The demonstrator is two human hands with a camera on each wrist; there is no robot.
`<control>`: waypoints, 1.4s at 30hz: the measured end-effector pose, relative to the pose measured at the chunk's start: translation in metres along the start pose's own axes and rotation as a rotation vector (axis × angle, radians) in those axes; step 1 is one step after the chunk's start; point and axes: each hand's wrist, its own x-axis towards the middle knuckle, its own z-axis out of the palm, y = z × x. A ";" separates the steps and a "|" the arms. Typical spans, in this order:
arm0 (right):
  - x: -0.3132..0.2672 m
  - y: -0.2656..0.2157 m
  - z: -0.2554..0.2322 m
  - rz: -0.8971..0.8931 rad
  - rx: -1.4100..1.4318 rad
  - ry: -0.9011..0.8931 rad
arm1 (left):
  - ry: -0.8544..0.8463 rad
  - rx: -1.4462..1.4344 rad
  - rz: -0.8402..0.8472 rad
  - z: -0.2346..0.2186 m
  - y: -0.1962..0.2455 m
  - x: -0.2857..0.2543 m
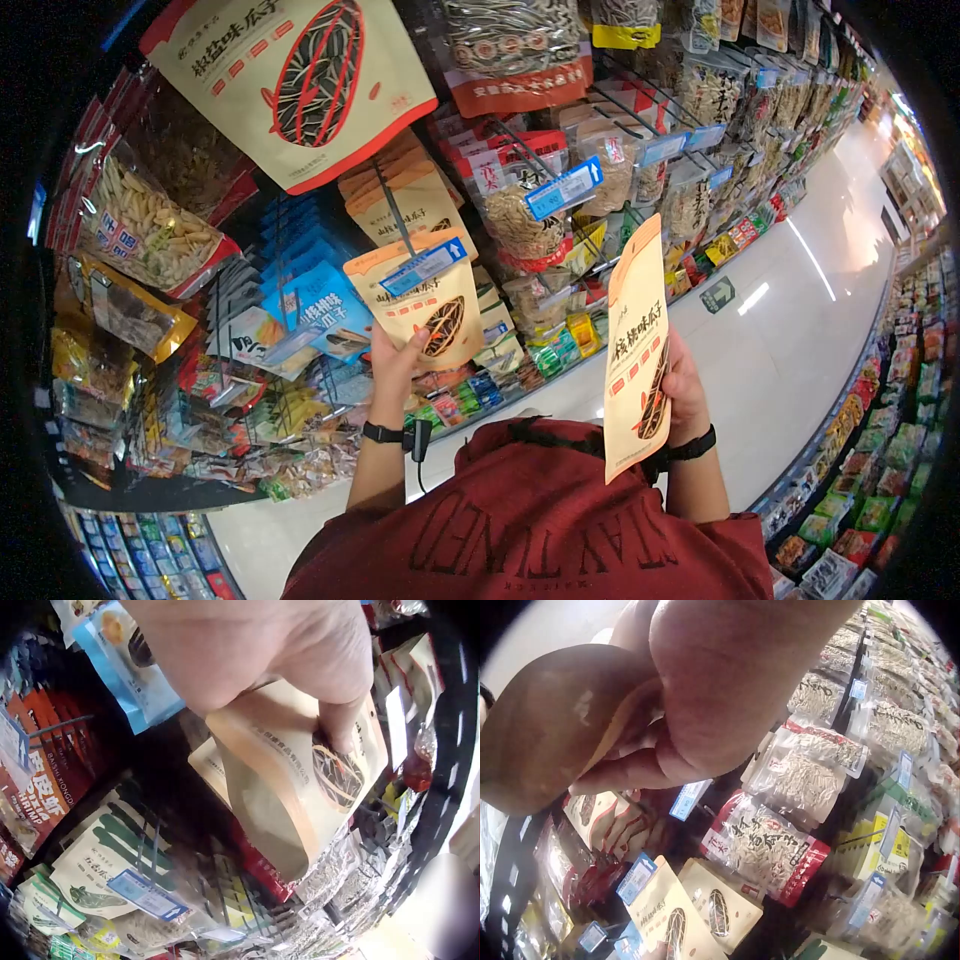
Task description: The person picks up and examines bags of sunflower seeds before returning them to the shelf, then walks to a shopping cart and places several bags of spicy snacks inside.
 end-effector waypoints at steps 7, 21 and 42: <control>0.015 0.030 0.034 0.023 -0.024 0.052 | -0.096 0.009 -0.036 -0.023 0.001 0.013; 0.029 0.037 0.052 -0.028 -0.123 0.109 | -0.092 0.037 0.024 -0.021 -0.023 0.023; 0.023 0.040 0.049 -0.135 -0.293 0.241 | 0.065 0.049 -0.027 0.005 -0.033 0.094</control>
